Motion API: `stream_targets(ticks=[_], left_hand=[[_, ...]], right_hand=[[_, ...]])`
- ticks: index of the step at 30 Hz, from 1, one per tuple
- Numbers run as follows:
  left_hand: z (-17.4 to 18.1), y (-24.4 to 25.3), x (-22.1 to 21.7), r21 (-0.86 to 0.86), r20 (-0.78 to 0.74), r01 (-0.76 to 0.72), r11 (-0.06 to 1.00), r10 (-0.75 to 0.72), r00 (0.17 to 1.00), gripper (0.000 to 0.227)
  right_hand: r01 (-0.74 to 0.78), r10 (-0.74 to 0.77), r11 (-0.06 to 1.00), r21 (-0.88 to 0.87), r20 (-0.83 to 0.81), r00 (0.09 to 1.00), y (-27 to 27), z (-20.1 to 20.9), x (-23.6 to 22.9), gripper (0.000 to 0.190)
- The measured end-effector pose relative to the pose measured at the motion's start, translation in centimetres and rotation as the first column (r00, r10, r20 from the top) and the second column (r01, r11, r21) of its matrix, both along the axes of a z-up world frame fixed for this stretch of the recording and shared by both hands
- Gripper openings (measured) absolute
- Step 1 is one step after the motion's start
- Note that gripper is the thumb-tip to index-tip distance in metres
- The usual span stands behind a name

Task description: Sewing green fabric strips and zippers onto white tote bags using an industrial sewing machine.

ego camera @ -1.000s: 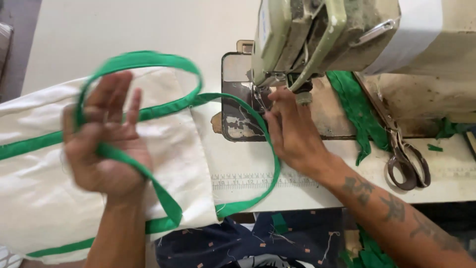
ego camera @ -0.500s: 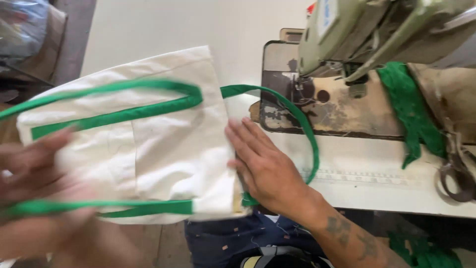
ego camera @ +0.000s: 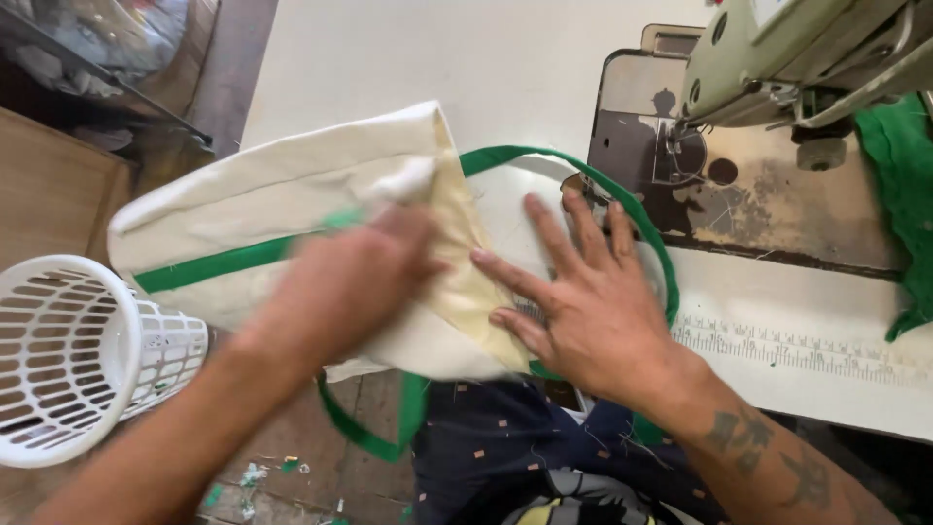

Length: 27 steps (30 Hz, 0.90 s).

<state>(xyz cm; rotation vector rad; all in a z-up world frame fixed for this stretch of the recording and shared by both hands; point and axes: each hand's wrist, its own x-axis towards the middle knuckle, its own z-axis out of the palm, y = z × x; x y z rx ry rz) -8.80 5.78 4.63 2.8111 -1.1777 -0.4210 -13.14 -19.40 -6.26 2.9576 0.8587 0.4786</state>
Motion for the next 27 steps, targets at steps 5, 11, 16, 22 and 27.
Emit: stream_targets(ticks=[5,11,16,22,27], left_hand=[[0.9,4.7,4.6,0.609,0.281,-0.579,0.543,0.535,0.797,0.023],[-2.2,5.5,8.0,0.180,0.372,-0.611,0.771,0.522,0.768,0.061],[-2.7,8.0,10.3,-0.137,0.340,-0.549,0.824,0.560,0.756,0.070],[-6.4,-1.2,15.0,-0.141,0.802,-0.048,0.989,0.143,0.580,0.003],[-7.1,-7.2,14.5,-0.485,0.596,0.407,0.774,-0.048,0.802,0.024]], right_hand=[[0.030,-0.025,0.999,-0.039,0.139,0.990,-0.6,-1.1,1.4,0.066],[0.267,-0.258,0.954,0.136,-0.080,0.963,4.6,2.6,-2.9,0.108],[0.281,-0.191,0.926,0.252,-0.330,0.924,6.3,1.3,-3.0,0.061],[0.523,-0.192,0.832,0.187,-0.787,0.587,-3.2,3.0,-6.5,0.019],[0.779,-0.442,0.626,-0.025,-0.835,0.328,-5.9,2.0,-11.7,0.029]])
